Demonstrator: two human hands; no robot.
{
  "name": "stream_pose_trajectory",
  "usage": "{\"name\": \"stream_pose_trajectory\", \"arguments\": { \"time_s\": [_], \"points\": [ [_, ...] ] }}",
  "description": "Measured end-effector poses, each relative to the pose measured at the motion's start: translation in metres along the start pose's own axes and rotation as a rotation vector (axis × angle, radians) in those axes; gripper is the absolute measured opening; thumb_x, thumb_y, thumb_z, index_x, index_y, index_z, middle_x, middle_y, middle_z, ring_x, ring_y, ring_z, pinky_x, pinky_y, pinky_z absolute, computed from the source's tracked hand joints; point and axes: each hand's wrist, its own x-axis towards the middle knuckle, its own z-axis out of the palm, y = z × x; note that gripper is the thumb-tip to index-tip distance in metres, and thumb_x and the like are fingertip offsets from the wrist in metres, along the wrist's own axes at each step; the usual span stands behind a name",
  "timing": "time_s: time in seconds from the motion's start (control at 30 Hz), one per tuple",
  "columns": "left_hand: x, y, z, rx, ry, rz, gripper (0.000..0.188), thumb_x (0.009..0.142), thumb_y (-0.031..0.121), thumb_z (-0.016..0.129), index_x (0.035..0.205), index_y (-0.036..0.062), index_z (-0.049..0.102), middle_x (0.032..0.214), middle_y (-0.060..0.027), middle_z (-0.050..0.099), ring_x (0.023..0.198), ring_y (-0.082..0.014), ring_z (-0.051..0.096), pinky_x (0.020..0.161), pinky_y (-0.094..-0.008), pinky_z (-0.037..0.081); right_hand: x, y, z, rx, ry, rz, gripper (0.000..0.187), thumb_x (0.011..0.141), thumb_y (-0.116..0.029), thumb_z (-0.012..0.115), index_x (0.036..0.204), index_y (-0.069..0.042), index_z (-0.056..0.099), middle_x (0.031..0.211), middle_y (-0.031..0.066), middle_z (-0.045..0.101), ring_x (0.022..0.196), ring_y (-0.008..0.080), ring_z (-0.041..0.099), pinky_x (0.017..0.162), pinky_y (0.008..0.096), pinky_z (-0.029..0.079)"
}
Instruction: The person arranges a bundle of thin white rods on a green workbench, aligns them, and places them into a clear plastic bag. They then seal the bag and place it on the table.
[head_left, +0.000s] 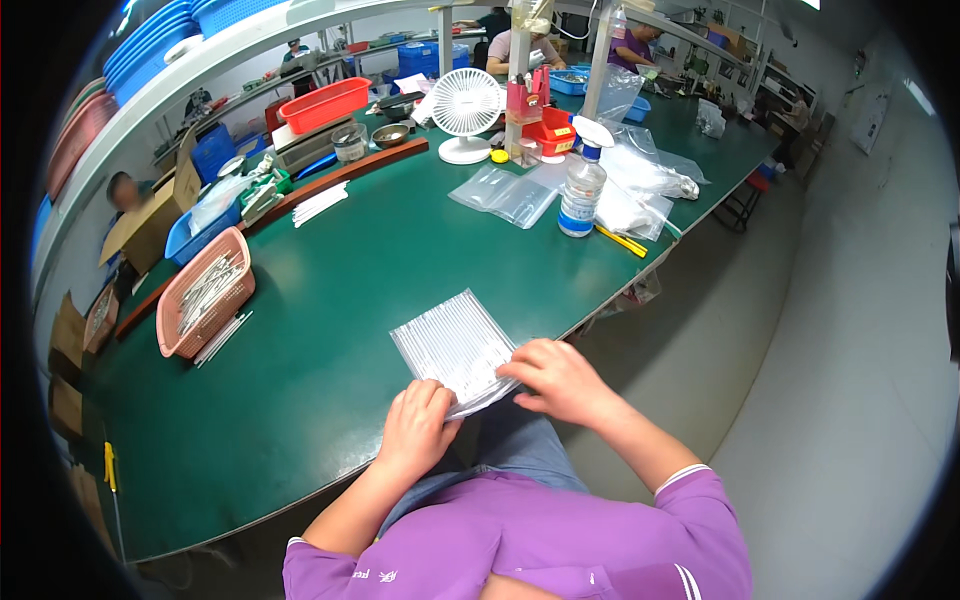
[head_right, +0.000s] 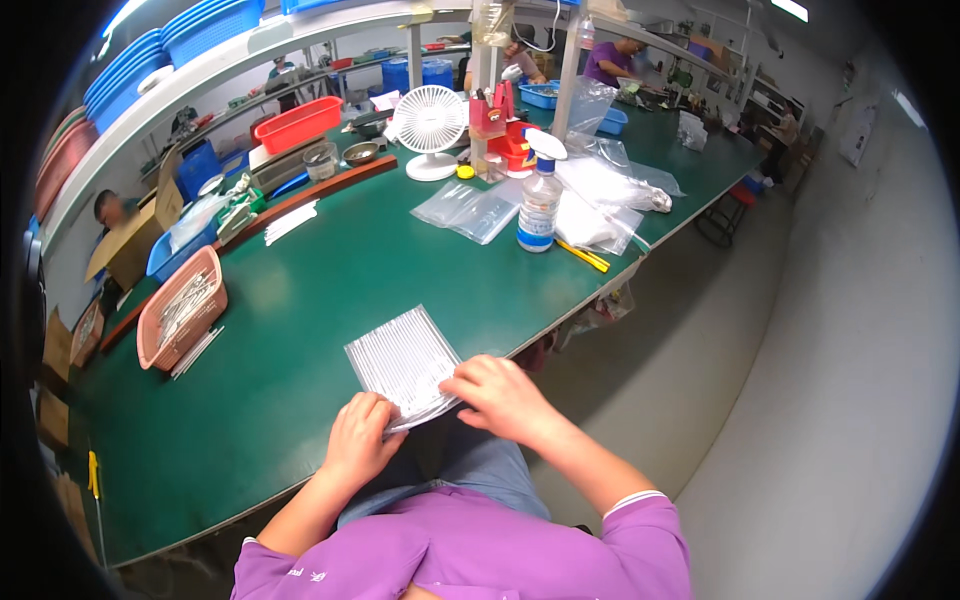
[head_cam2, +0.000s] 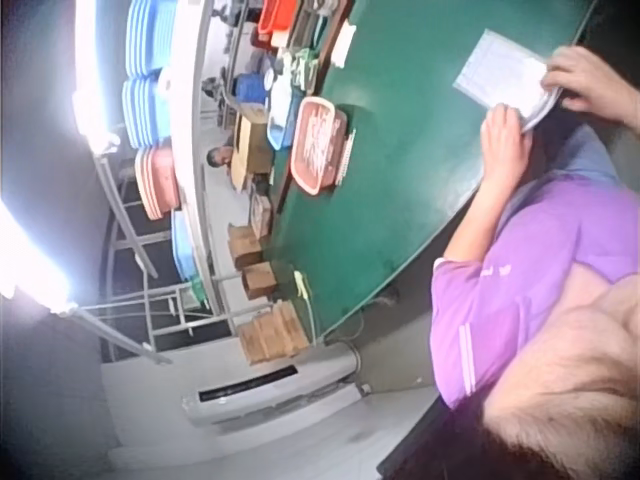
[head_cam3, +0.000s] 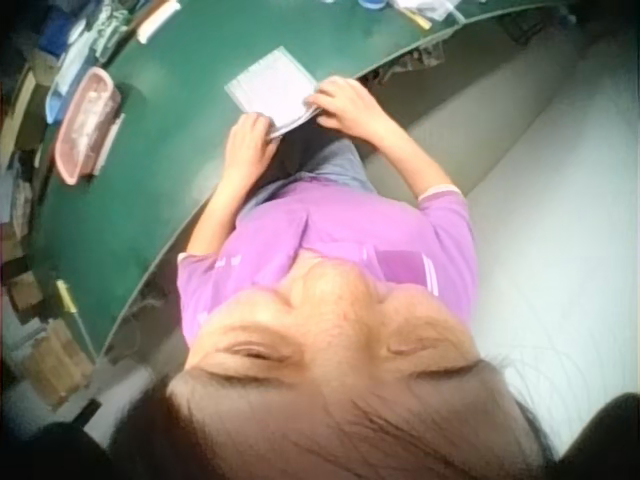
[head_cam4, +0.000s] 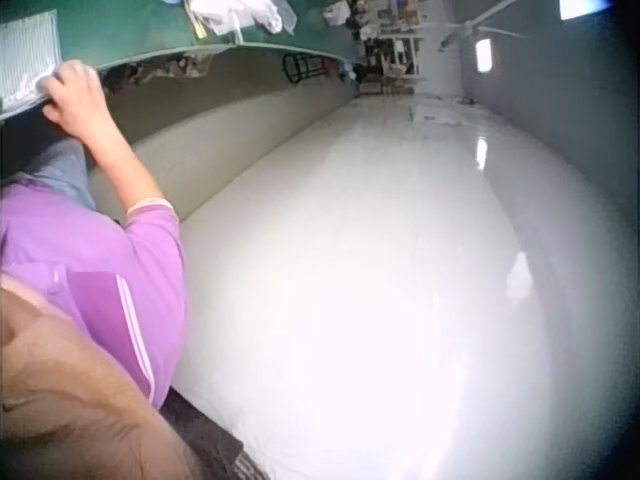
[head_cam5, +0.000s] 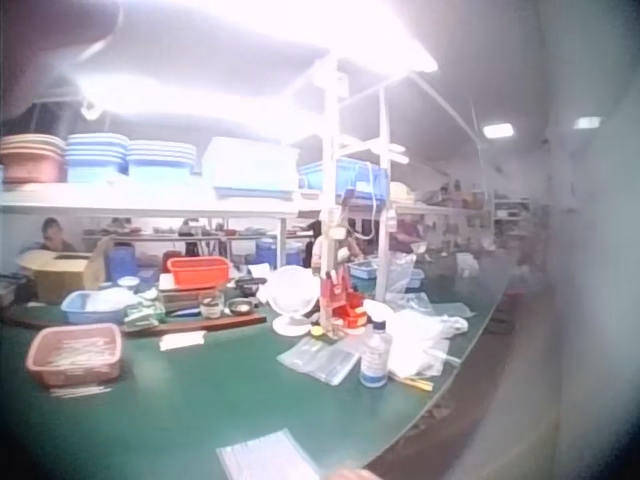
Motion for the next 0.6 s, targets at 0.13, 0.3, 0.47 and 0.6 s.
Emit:
{"name": "stream_pose_trajectory", "arguments": {
  "time_s": [0.13, 0.3, 0.47, 0.6],
  "points": [
    [0.001, -0.001, 0.005, -0.002, 0.008, -0.001, 0.025, 0.065, 0.006, 0.076, 0.081, 0.0050, 0.056, 0.081, -0.0110, 0.057, 0.081, -0.0333, 0.060, 0.070, -0.0441, 0.049, 0.004, 0.002, 0.019, -0.039, 0.076, -0.048, 0.029, 0.071, -0.011, 0.075, 0.096, -0.013, 0.062, 0.094, 0.0033, 0.057, 0.094, 0.0249, 0.058, 0.081, 0.0401, 0.047],
    [-0.003, -0.007, -0.001, -0.113, 0.025, 0.037, 0.025, 0.066, 0.004, 0.074, 0.082, 0.0054, 0.055, 0.078, -0.0108, 0.057, 0.077, -0.0329, 0.061, 0.067, -0.0436, 0.049, 0.001, 0.003, 0.026, -0.112, 0.092, -0.003, 0.028, 0.069, -0.012, 0.075, 0.092, -0.011, 0.059, 0.092, 0.0045, 0.057, 0.090, 0.0258, 0.058, 0.076, 0.0405, 0.049],
    [-0.001, -0.008, -0.009, -0.214, 0.001, 0.125, 0.025, 0.068, -0.001, 0.074, 0.083, 0.0059, 0.056, 0.080, -0.0104, 0.060, 0.077, -0.0319, 0.062, 0.068, -0.0425, 0.049, -0.006, 0.004, 0.031, -0.150, 0.165, 0.065, 0.025, 0.070, -0.012, 0.074, 0.090, -0.010, 0.059, 0.089, 0.0050, 0.058, 0.087, 0.0258, 0.059, 0.073, 0.0396, 0.049],
    [0.004, -0.013, -0.013, -0.245, 0.029, 0.179, 0.024, 0.069, -0.002, 0.076, 0.082, 0.0059, 0.057, 0.079, -0.0075, 0.063, 0.073, -0.0286, 0.063, 0.064, -0.0389, 0.050, -0.002, 0.007, 0.028, -0.216, 0.129, 0.069, 0.022, 0.072, -0.012, 0.073, 0.089, -0.009, 0.058, 0.086, 0.0059, 0.056, 0.084, 0.0268, 0.059, 0.073, 0.0405, 0.049]
  ]
}}
